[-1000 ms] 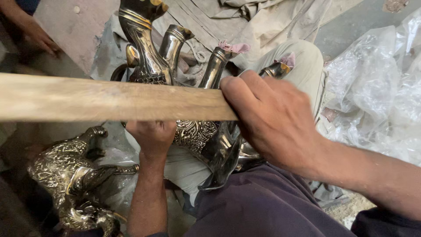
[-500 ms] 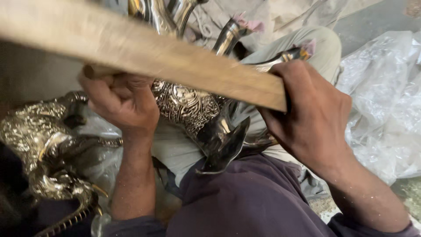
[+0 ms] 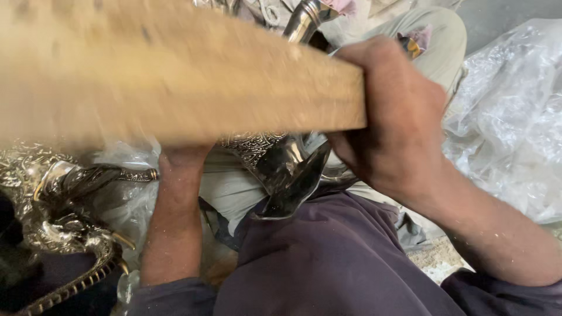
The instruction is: The person holds a metal elephant figurine on their lap and repeatedly strikes it with a wooden mallet. They adjust the figurine's position and reposition the mallet to hit different areas of the body and trunk.
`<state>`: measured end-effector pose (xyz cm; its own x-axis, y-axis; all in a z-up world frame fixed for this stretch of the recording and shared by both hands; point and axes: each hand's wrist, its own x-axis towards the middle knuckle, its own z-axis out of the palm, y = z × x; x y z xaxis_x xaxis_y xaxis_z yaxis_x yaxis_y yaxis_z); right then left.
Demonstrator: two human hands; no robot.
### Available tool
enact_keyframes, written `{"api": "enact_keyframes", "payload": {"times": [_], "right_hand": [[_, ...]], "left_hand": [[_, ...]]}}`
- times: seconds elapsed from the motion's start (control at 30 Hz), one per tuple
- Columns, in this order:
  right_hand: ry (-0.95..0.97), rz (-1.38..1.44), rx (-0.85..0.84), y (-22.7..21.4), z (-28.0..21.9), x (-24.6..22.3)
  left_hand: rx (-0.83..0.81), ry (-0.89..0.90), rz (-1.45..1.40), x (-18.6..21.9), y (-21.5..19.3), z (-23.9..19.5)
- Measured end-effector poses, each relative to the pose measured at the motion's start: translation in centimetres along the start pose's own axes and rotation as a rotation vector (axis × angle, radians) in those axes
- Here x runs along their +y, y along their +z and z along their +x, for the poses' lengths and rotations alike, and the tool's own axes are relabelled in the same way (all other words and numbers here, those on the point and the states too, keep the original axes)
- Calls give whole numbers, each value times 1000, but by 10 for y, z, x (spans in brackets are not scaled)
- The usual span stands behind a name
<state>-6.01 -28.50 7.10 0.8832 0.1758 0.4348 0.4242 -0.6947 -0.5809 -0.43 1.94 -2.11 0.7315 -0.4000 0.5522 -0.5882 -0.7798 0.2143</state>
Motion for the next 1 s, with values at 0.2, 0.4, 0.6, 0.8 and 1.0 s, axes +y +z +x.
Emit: {"api": "enact_keyframes", "payload": {"times": [0.2,0.4,0.6,0.8,1.0], "right_hand": [[-87,-240,-49,-7,4,-1],[-96,-342,-71,5,-7,15],[-114,-291,-67,5,2,14],[-148,-268,-133,6,-2,30],[-189,-244,-111,1,2,29]], "left_hand": [[6,-15,23,-1,-4,-2],[30,-42,17,6,-8,2],[26,-85,10,3,-3,-4],[16,-96,-4,0,-1,-5],[10,-106,-27,2,-2,-4]]}}
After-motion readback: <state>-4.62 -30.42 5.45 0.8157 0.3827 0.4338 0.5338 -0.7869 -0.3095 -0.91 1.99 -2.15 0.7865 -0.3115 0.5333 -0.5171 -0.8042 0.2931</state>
